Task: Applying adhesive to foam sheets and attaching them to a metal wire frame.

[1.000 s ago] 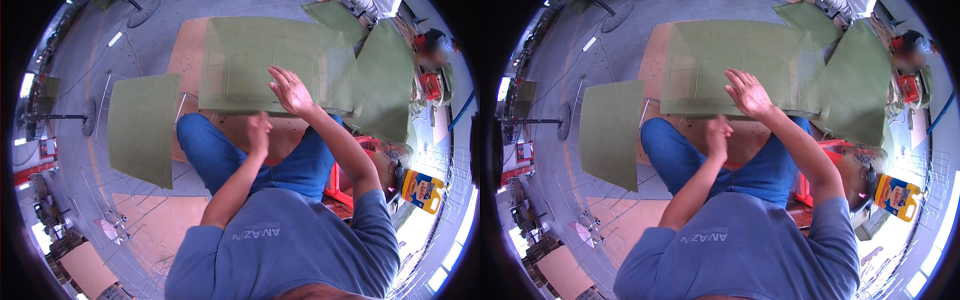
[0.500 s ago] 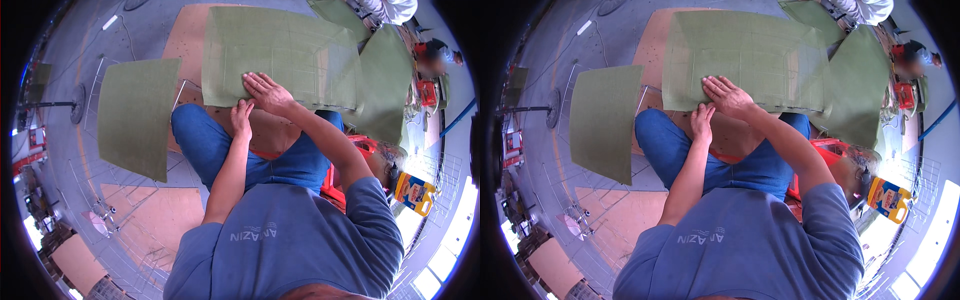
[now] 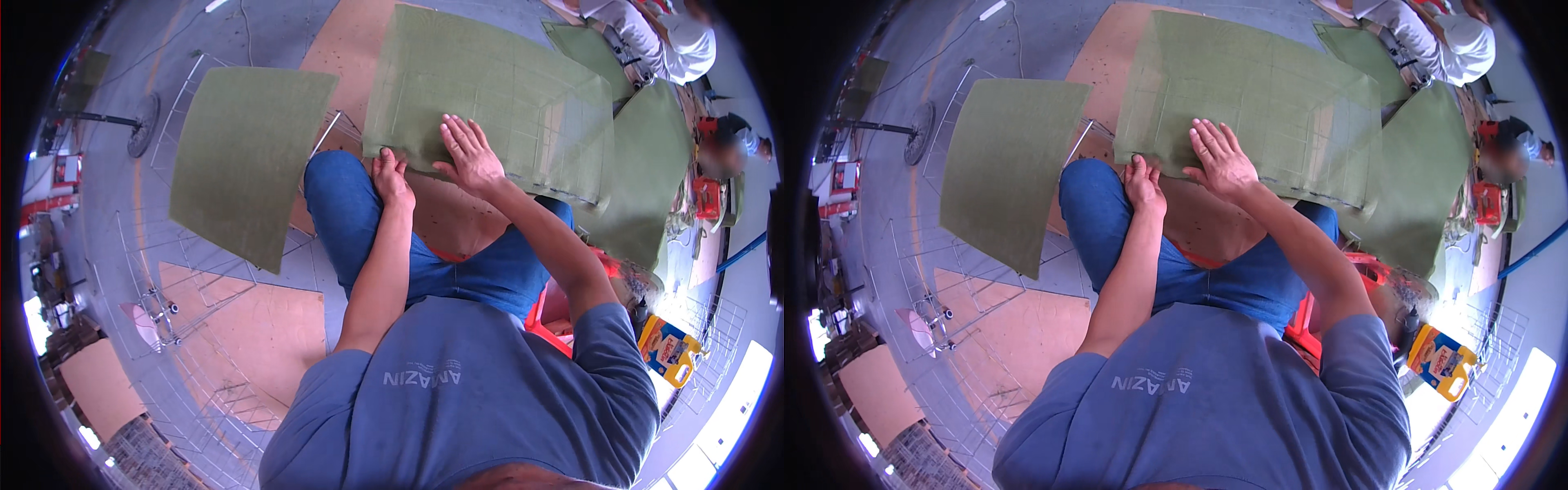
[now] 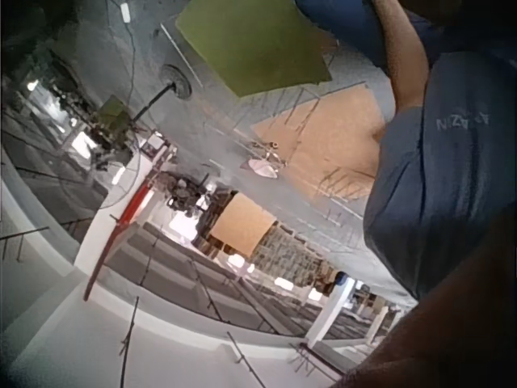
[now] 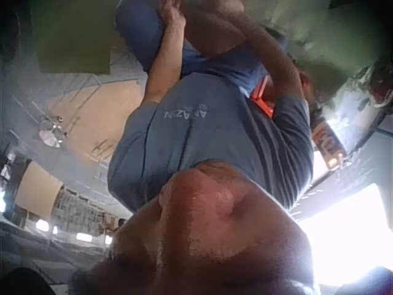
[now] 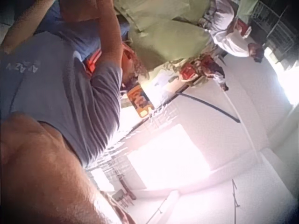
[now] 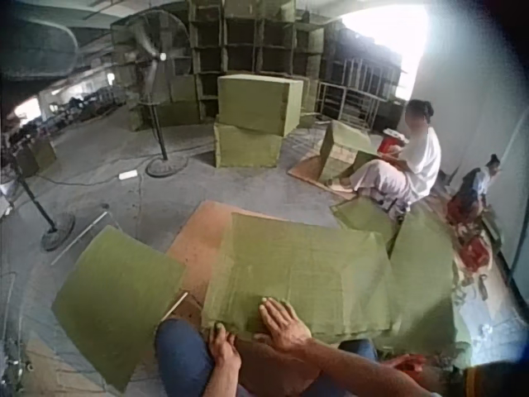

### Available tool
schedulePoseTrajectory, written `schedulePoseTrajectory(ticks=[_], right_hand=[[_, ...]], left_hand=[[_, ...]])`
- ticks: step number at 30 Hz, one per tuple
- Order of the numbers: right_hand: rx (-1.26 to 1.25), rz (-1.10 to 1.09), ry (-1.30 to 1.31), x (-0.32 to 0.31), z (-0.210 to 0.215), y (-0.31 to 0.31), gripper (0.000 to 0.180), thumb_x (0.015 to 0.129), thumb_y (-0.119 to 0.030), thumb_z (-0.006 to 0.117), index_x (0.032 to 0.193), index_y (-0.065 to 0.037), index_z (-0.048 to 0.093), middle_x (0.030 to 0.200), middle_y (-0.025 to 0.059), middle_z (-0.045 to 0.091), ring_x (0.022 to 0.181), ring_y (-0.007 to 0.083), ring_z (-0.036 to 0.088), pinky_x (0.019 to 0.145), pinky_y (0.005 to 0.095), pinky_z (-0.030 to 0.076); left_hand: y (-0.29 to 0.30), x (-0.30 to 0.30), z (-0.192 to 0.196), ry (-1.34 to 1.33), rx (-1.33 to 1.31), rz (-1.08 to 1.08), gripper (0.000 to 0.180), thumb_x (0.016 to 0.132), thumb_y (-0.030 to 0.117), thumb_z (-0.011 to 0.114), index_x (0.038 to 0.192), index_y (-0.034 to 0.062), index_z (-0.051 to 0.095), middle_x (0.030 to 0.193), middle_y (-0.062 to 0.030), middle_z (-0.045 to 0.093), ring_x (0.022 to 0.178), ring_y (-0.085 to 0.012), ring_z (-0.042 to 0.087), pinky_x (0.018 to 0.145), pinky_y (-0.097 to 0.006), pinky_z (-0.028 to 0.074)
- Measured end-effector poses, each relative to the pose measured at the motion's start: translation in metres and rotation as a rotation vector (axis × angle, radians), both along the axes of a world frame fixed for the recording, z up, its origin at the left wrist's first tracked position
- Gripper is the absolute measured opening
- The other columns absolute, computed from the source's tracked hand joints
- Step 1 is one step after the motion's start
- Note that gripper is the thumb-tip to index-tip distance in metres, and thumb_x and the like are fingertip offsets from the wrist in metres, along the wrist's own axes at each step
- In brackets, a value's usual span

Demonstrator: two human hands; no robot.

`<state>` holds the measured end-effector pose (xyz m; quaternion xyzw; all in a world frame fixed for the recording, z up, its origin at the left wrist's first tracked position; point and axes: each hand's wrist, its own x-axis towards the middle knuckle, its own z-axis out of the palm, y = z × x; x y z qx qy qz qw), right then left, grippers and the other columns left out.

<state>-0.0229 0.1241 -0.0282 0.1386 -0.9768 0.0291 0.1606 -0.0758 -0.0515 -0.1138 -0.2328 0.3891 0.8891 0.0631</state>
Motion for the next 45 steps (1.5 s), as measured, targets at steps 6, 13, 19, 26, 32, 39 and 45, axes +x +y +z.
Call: schedulePoseTrajectory(ticks=[6, 13, 19, 26, 32, 39, 45], right_hand=[[-0.327, 0.195, -0.123, -0.049, 0.017, -0.057, 0.034, 0.093, -0.028, 0.067, 0.119, -0.006, 0.063, 0.11, 0.0111, 0.063, 0.103, 0.0312, 0.063, 0.092, 0.0439, 0.051], [-0.209, 0.144, -0.342, -0.083, 0.006, -0.094, 0.022, 0.09, -0.017, 0.065, 0.109, -0.008, 0.059, 0.1, 0.0103, 0.062, 0.091, 0.0324, 0.069, 0.075, 0.044, 0.057], [-0.016, 0.096, -0.442, -0.098, 0.009, -0.109, 0.024, 0.092, -0.016, 0.058, 0.114, -0.008, 0.055, 0.105, 0.0128, 0.062, 0.093, 0.0329, 0.072, 0.073, 0.0452, 0.059], [-0.064, 0.164, -0.125, -0.076, -0.024, -0.075, 0.028, 0.092, -0.021, 0.058, 0.117, -0.009, 0.055, 0.095, 0.0107, 0.058, 0.091, 0.0281, 0.07, 0.072, 0.0423, 0.059], [-0.523, 0.087, -0.069, -0.036, 0.017, -0.069, 0.036, 0.095, -0.029, 0.067, 0.12, -0.006, 0.057, 0.104, 0.0155, 0.064, 0.095, 0.0362, 0.067, 0.08, 0.0458, 0.057], [-0.236, 0.041, -0.451, -0.053, 0.024, -0.045, 0.03, 0.104, -0.035, 0.051, 0.114, -0.008, 0.058, 0.104, 0.0158, 0.066, 0.097, 0.0371, 0.069, 0.084, 0.0488, 0.055], [-0.105, 0.109, -0.45, -0.045, -0.009, -0.042, 0.024, 0.099, -0.027, 0.051, 0.114, -0.01, 0.056, 0.098, 0.0143, 0.064, 0.091, 0.0342, 0.07, 0.076, 0.0463, 0.058]], left_hand=[[0.005, 0.001, 0.004, -0.139, -0.073, -0.01, 0.016, 0.101, 0.028, 0.068, 0.111, 0.0173, 0.063, 0.1, 0.0055, 0.062, 0.088, -0.0099, 0.055, 0.079, -0.028, 0.045], [0.006, 0.005, 0.016, -0.166, 0.145, -0.034, 0.021, 0.106, 0.027, 0.05, 0.124, 0.0216, 0.059, 0.107, 0.0057, 0.062, 0.095, -0.0075, 0.058, 0.081, -0.03, 0.048], [0.006, 0.054, 0.036, -0.317, 0.018, -0.251, 0.016, 0.103, 0.019, 0.055, 0.118, 0.0133, 0.058, 0.101, 0.0005, 0.062, 0.081, -0.0109, 0.059, 0.072, -0.029, 0.051], [-0.063, 0.042, 0.12, 0.456, -1.02, -0.684, 0.024, 0.101, 0.015, 0.056, 0.117, -0.0021, 0.062, 0.104, -0.0172, 0.071, 0.088, -0.0242, 0.072, 0.073, -0.037, 0.057], [-0.127, -0.059, 0.15, 0.854, -1.336, -0.664, 0.018, 0.097, 0.013, 0.063, 0.11, 0.0011, 0.062, 0.101, -0.0173, 0.066, 0.1, -0.0357, 0.064, 0.087, -0.047, 0.051], [-0.055, -0.107, 0.122, 1.628, -1.783, -1.171, 0.029, 0.091, 0.033, 0.069, 0.095, 0.0052, 0.066, 0.093, -0.0113, 0.067, 0.096, -0.0309, 0.065, 0.086, -0.045, 0.053], [-0.044, -0.118, 0.11, 1.764, -1.841, -1.417, 0.029, 0.096, 0.032, 0.061, 0.084, 0.0069, 0.07, 0.09, -0.0104, 0.068, 0.095, -0.0278, 0.067, 0.083, -0.044, 0.054]])
